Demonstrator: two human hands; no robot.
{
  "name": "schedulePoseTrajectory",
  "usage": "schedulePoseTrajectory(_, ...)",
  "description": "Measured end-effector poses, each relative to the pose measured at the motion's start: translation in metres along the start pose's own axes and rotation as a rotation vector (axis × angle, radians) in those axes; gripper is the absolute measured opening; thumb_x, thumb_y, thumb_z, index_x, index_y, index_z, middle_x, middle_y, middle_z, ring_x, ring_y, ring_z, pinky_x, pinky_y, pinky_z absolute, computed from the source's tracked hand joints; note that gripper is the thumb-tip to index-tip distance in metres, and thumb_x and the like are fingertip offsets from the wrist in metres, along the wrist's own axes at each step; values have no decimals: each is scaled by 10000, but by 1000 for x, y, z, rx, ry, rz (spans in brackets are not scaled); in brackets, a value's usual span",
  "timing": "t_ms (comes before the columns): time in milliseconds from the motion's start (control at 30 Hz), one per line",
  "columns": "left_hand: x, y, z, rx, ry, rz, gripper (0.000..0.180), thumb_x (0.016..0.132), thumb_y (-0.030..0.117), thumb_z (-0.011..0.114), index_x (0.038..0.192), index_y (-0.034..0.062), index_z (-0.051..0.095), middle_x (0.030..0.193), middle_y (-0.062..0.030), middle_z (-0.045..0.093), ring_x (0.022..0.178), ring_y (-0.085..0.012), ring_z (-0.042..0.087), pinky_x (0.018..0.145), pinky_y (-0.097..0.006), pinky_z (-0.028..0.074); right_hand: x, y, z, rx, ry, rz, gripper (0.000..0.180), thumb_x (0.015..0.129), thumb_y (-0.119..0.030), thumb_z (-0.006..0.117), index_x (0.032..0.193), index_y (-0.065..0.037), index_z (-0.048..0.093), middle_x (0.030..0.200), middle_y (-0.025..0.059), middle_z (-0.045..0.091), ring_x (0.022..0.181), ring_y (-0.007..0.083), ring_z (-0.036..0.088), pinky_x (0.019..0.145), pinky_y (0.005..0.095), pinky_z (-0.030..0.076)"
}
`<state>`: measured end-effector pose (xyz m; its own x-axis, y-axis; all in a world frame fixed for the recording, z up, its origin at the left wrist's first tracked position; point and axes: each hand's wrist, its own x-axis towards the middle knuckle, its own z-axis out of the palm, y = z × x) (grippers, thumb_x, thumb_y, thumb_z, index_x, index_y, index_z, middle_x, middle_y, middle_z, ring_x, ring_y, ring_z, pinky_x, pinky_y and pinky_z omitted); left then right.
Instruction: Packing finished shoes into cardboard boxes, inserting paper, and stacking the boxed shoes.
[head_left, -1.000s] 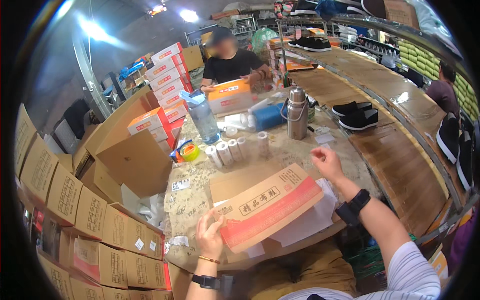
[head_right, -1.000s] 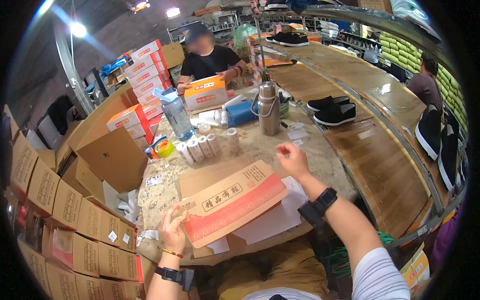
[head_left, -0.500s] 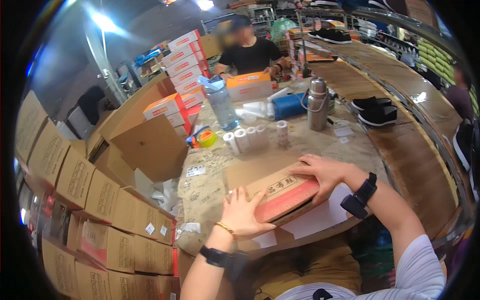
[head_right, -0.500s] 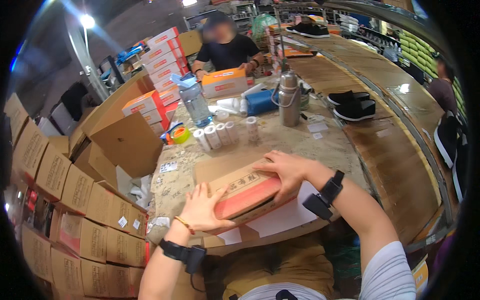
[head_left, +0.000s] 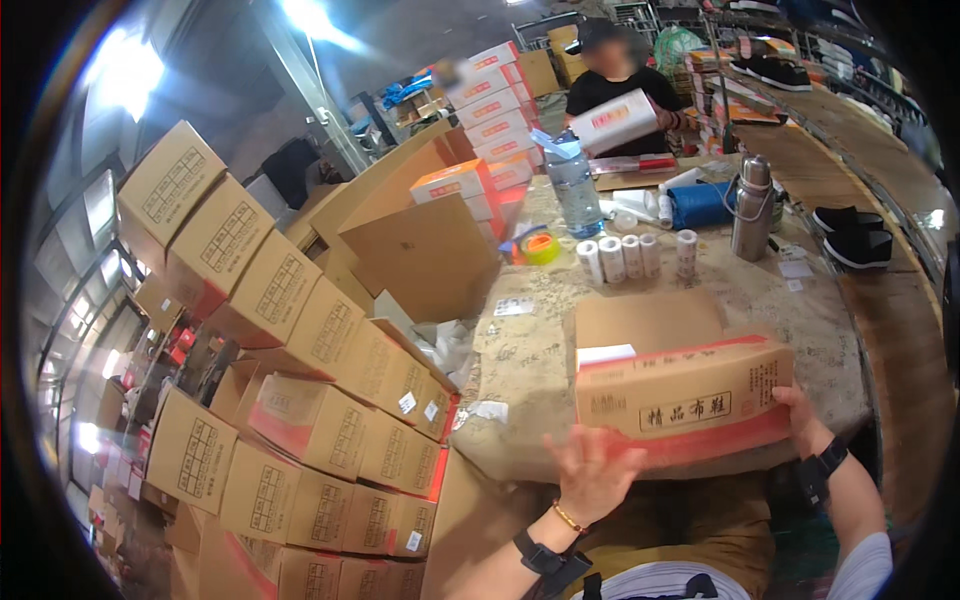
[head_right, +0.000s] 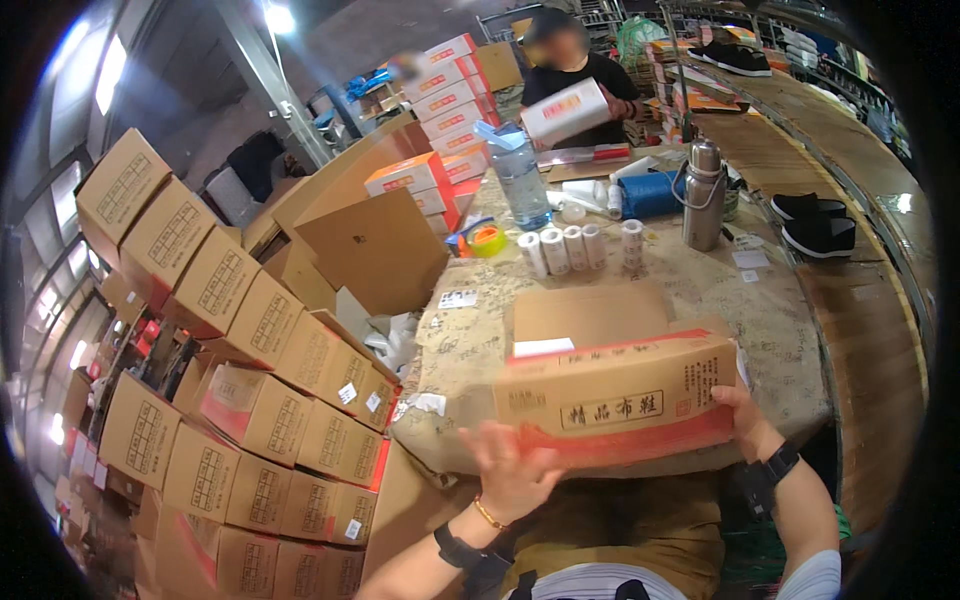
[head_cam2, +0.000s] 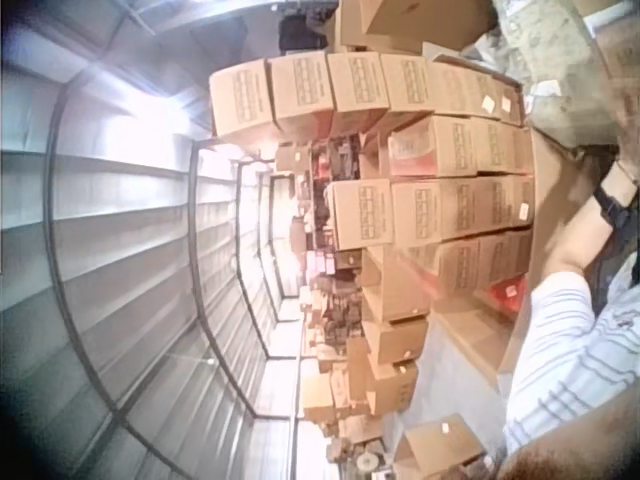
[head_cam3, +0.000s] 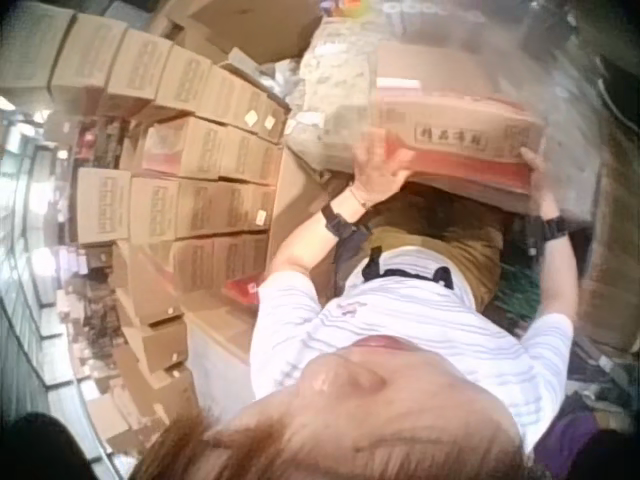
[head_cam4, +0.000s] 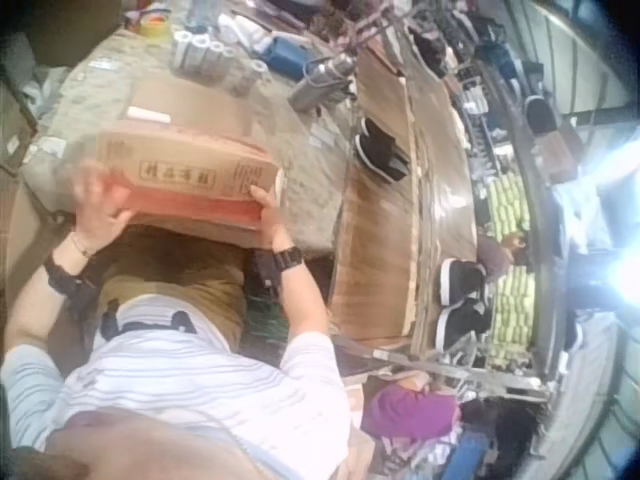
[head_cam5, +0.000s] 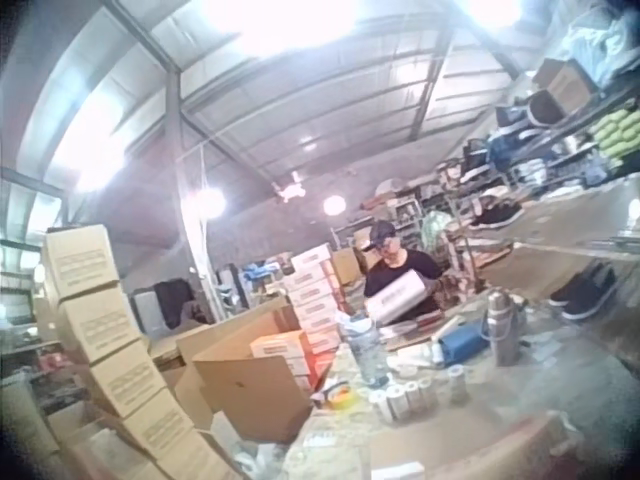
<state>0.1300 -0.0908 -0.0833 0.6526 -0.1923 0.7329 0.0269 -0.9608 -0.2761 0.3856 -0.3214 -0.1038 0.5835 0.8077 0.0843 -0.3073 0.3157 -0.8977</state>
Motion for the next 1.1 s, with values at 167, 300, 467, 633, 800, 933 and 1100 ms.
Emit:
schedulePoseTrajectory(167,-20,38,-21,-911,434,-961,1393,612,193,873,1393,84,-276,1512,-182,-102,1402,-310,38,1124,-457,108,8,64,90,569,-159,63,738,763,-374,639,1348,-6,381,1302,162,506,1168,280,516,1003,426,407)
schedulePoseTrajectory(300,-30,47,-41,-1012,368,-1001,1281,699,37,760,1388,186,-309,1476,-120,62,1339,-262,200,1086,-446,256,18,91,199,737,-284,232,706,806,-399,601,1347,-4,377,1306,182,493,1171,303,509,1000,443,410)
schedulePoseTrajectory(467,11,-5,-120,-720,662,-1082,1134,691,-44,613,1447,169,-204,1485,-125,95,1351,-248,188,1109,-445,206,41,83,286,704,-438,364,675,833,-408,574,1341,-8,378,1290,176,498,1171,287,508,996,433,416)
schedulePoseTrajectory(633,10,-49,-150,-921,848,-1148,1116,692,-46,615,1467,170,-157,1513,-107,45,1375,-243,141,1126,-435,147,50,73,338,677,-453,535,649,853,-414,555,1339,-18,385,1313,167,478,1193,272,488,1009,418,405)
schedulePoseTrajectory(800,-12,-59,-144,-844,831,-1310,1095,709,-33,627,1471,139,-140,1510,-107,65,1375,-250,142,1128,-424,137,50,85,343,599,-467,583,670,866,-469,524,1365,-54,358,1361,142,435,1234,275,444,1027,455,364)
schedulePoseTrajectory(933,-20,-70,-153,-932,916,-1268,1073,721,-3,630,1472,118,-128,1505,-124,81,1371,-256,152,1125,-426,144,53,80,355,468,-471,626,672,866,-489,525,1381,-98,342,1383,126,408,1267,272,399,1019,509,342)
schedulePoseTrajectory(1100,-31,-76,-163,-992,1001,-1126,1016,792,90,646,1478,149,-101,1494,-132,113,1377,-265,135,1128,-427,134,48,54,377,312,-414,629,737,876,-622,419,1422,-140,310,1441,114,341,1322,280,321,1022,585,285)
